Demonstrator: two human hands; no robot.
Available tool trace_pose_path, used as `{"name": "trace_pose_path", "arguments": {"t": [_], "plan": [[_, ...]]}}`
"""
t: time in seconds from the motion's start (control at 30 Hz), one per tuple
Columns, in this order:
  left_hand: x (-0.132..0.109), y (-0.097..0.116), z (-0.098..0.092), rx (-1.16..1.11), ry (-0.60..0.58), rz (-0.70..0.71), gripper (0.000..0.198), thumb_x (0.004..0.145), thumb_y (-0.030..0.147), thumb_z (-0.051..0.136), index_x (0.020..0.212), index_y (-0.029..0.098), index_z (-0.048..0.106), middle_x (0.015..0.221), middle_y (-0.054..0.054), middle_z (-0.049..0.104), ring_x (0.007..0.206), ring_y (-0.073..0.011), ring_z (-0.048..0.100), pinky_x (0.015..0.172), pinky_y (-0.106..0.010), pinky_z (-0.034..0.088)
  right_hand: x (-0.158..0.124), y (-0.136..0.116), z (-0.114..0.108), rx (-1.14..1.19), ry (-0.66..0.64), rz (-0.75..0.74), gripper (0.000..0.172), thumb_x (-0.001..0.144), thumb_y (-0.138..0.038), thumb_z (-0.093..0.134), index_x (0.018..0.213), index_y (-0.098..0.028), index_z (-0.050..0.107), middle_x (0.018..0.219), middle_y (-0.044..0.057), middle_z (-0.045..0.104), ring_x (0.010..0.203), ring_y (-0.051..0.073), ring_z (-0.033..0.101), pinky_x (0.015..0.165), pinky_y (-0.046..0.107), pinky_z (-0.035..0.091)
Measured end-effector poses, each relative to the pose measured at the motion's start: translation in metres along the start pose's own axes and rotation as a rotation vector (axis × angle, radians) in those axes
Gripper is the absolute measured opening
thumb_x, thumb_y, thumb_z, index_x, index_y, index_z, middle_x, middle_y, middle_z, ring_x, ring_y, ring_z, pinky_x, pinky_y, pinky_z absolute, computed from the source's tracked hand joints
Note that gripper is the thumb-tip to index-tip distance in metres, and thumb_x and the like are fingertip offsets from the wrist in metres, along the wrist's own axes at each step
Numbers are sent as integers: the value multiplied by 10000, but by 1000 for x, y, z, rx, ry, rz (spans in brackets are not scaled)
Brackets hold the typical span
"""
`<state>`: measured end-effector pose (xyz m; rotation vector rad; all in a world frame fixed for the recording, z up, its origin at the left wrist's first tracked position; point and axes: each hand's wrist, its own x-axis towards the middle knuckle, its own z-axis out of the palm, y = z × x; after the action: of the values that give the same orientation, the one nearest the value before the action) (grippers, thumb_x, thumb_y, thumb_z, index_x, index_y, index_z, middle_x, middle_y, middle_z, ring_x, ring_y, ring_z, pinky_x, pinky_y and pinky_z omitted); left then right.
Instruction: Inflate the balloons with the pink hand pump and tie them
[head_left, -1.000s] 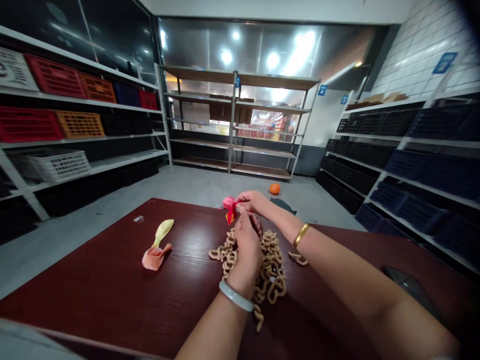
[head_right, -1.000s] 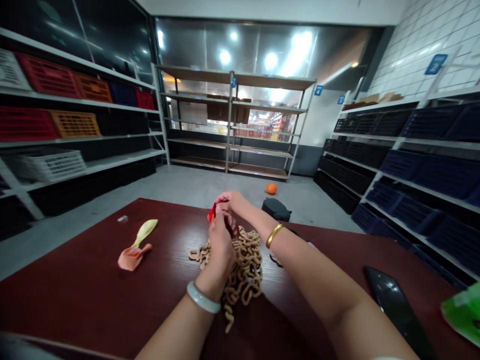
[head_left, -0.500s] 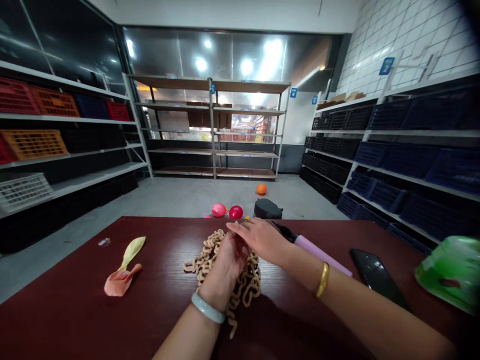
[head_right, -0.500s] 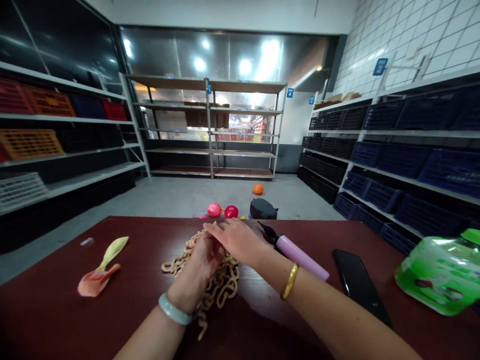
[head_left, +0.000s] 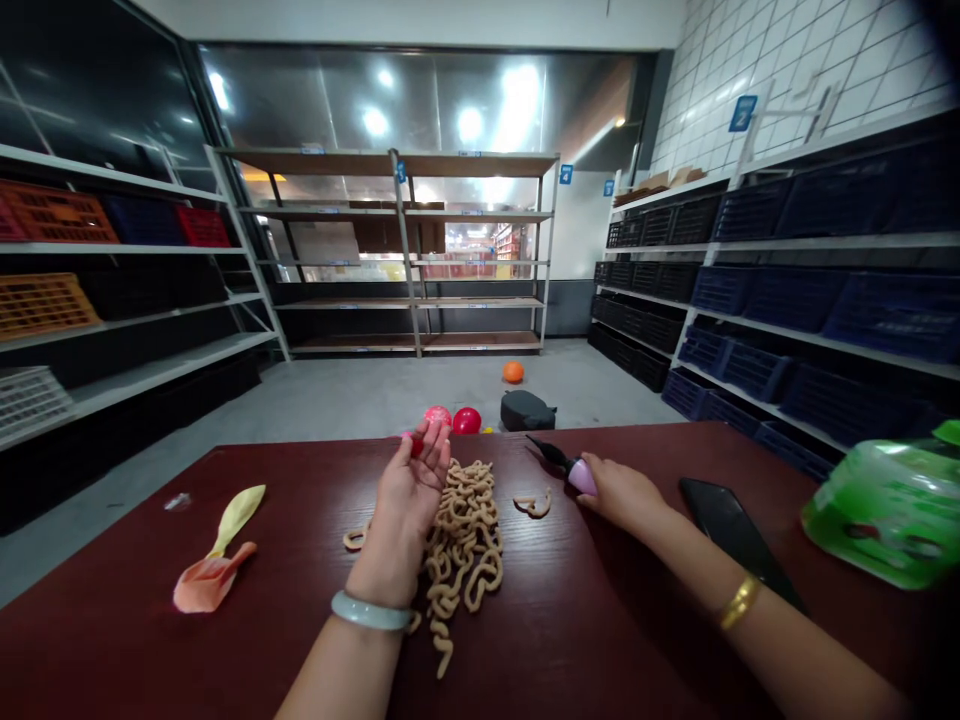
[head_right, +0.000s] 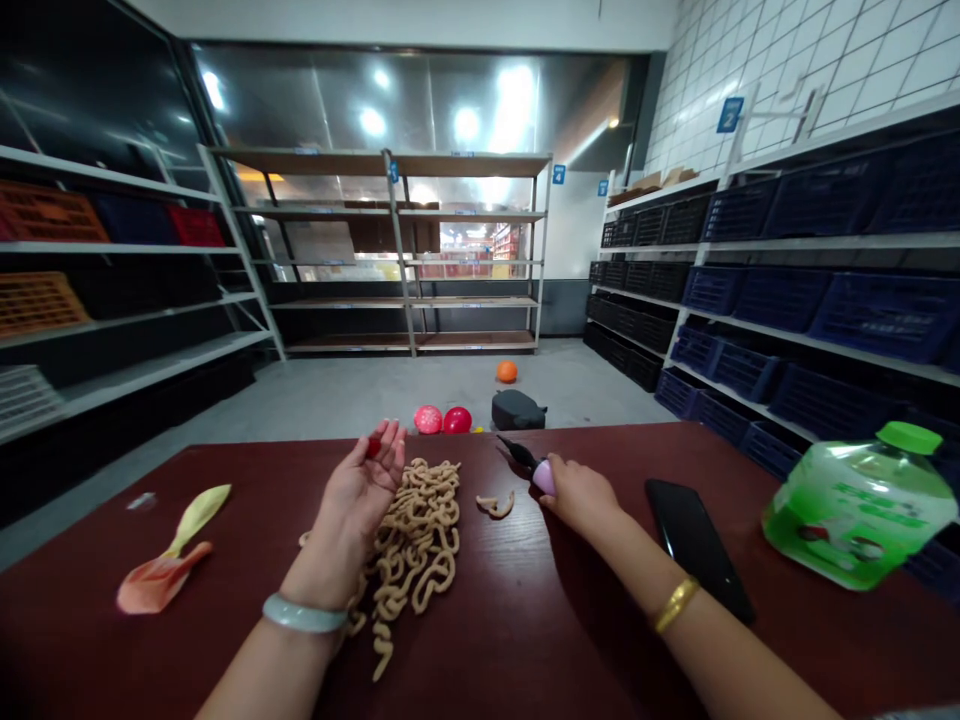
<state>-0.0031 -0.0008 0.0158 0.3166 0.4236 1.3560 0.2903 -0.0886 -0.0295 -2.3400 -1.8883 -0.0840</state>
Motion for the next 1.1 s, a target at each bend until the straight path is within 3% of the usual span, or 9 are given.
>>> {"name": "trace_pose_path", "arguments": {"t": [0.1,0.23,0.4,0.73,1.1], "plan": [[3,6,-4,-73,-26,-23,232,957,179,428,1013,111,643,1099,-163,687,1024,-230,672,767,-319,599,6,-19,-11,15,56,-32,572,791,-325,603,1327,-166,485,1146,184,644,998,314,633,790,376,442],[7,10,-7,-76,19,13,260,967,202,404,902,117,641,1100,-160,689,1064,-242,655,799,-351,590,2,-63,-28,178,227,-339,621,853,-413,526,1420,-194,397,1319,149,568,1158,291,558,921,369,410],[10,6,-9,-37,26,42,297,973,244,410,833,120,641,1094,-157,695,1067,-253,654,826,-363,575,-12,-97,-24,280,173,-421,642,842,-511,536,1402,-211,450,1228,137,635,1062,304,611,878,397,439],[-2,-21,4,173,-24,83,260,959,290,475,851,121,639,984,-154,720,967,-234,687,873,-365,534,-15,-87,-16,257,147,-414,622,849,-498,528,1391,-200,463,1178,145,657,1021,310,629,831,404,458],[-3,-42,-8,345,-132,138,217,833,351,677,884,145,637,953,-102,726,933,-205,683,804,-299,523,-20,-83,-21,194,148,-404,629,873,-514,483,1404,-182,429,1195,131,648,1013,295,635,797,401,477]]}}
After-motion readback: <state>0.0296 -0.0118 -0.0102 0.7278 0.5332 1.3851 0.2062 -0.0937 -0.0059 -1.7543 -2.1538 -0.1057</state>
